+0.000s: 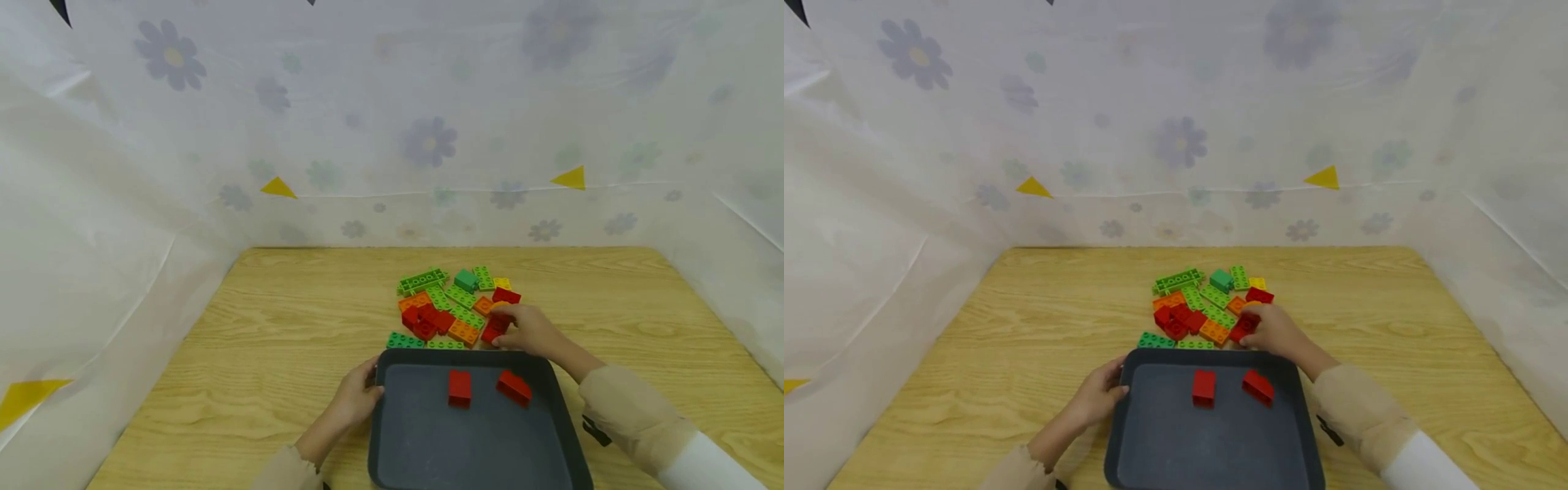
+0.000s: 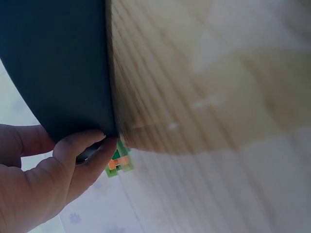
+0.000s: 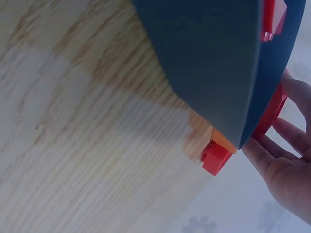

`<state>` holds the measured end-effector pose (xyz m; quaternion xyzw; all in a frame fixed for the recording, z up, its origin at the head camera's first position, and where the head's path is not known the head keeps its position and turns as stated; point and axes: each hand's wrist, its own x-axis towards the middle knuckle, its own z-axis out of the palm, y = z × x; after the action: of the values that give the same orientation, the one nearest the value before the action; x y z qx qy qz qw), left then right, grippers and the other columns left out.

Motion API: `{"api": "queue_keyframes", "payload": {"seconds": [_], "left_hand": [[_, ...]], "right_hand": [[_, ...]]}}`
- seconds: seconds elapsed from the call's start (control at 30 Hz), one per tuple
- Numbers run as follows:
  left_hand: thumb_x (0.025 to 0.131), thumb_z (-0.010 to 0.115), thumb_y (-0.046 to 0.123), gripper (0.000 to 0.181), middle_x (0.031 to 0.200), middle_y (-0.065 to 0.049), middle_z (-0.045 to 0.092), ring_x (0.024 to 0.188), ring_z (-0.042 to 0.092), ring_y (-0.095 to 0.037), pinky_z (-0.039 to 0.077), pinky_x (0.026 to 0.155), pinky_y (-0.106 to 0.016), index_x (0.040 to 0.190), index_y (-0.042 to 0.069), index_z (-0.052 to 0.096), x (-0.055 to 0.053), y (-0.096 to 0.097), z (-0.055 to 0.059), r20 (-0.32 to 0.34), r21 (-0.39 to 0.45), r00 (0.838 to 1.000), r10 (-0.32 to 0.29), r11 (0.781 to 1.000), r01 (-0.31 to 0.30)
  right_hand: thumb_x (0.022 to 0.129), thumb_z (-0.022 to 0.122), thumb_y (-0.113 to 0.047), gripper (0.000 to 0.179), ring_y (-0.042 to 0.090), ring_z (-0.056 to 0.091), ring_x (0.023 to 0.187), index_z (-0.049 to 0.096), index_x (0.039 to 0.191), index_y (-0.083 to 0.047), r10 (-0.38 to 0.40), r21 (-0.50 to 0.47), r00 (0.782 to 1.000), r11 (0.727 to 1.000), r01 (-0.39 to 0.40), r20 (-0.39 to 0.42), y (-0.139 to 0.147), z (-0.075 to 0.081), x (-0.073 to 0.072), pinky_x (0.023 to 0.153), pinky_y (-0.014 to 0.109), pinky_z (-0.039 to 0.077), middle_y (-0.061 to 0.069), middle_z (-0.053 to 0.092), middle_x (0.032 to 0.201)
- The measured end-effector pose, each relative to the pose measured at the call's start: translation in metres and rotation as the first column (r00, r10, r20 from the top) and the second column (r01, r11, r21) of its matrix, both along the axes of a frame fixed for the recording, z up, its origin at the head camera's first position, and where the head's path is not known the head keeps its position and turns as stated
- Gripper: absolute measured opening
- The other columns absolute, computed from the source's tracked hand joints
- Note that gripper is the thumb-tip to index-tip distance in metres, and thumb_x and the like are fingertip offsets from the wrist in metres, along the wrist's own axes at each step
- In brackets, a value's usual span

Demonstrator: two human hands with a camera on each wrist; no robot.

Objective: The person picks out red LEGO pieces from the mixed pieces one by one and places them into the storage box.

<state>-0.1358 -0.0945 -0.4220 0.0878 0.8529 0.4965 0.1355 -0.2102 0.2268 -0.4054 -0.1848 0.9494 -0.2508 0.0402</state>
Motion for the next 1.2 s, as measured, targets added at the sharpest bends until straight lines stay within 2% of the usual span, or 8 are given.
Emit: {"api": "queue_keyframes", "payload": {"seconds": [0.3,0.47,0.7,0.93,1.2], "left_hand": [[0.087,0.05,-0.008,0.052,0.131,-0.033,0.047,0.119,0.048,-0.046,0.048,0.094,-0.048,0.137,-0.01,0.034,0.001,0.0,0.0,0.008,-0.001,1.0,-0.007,1.0,0.007],[0.088,0.049,-0.008,0.052,0.131,-0.033,0.046,0.119,0.048,-0.046,0.05,0.093,-0.047,0.138,-0.01,0.034,0.002,0.0,-0.001,0.003,0.007,1.0,-0.013,1.0,0.013],[0.087,0.05,-0.009,0.052,0.13,-0.033,0.047,0.118,0.049,-0.046,0.05,0.093,-0.047,0.137,-0.01,0.035,0.001,0.0,-0.002,-0.005,0.012,1.0,-0.008,1.0,0.008],[0.087,0.049,-0.008,0.053,0.129,-0.033,0.047,0.117,0.049,-0.046,0.05,0.093,-0.047,0.137,-0.011,0.033,0.0,0.0,-0.001,-0.005,0.004,1.0,-0.012,1.0,0.012],[0.086,0.049,-0.011,0.051,0.128,-0.032,0.049,0.118,0.049,-0.046,0.051,0.091,-0.046,0.136,-0.009,0.038,-0.001,-0.001,-0.002,-0.022,0.018,0.999,-0.03,0.999,0.031]], "right_hand": [[0.075,0.075,-0.016,0.054,0.024,0.061,0.083,0.056,0.12,0.007,-0.007,-0.038,1.0,0.999,0.006,-0.024,0.005,0.0,0.004,0.08,0.049,0.054,0.011,0.065,0.092],[0.075,0.075,-0.015,0.053,0.032,0.062,0.089,0.056,0.119,0.009,0.001,-0.065,0.999,0.998,-0.004,-0.054,0.005,0.007,0.009,0.08,0.049,0.055,0.02,0.065,0.101],[0.076,0.075,-0.019,0.057,0.038,0.059,0.099,0.054,0.122,0.008,0.021,-0.1,0.999,0.995,-0.024,-0.032,0.003,0.018,0.022,0.085,0.052,0.052,0.022,0.062,0.112],[0.076,0.075,-0.019,0.056,0.038,0.058,0.102,0.056,0.122,0.006,0.04,-0.107,0.999,0.993,-0.043,-0.029,0.002,0.02,0.03,0.086,0.05,0.052,0.022,0.061,0.115],[0.074,0.077,-0.021,0.056,0.034,0.06,0.1,0.057,0.12,0.004,0.07,-0.105,0.996,0.992,-0.075,-0.055,-0.002,0.025,0.04,0.083,0.047,0.054,0.019,0.062,0.114]]}}
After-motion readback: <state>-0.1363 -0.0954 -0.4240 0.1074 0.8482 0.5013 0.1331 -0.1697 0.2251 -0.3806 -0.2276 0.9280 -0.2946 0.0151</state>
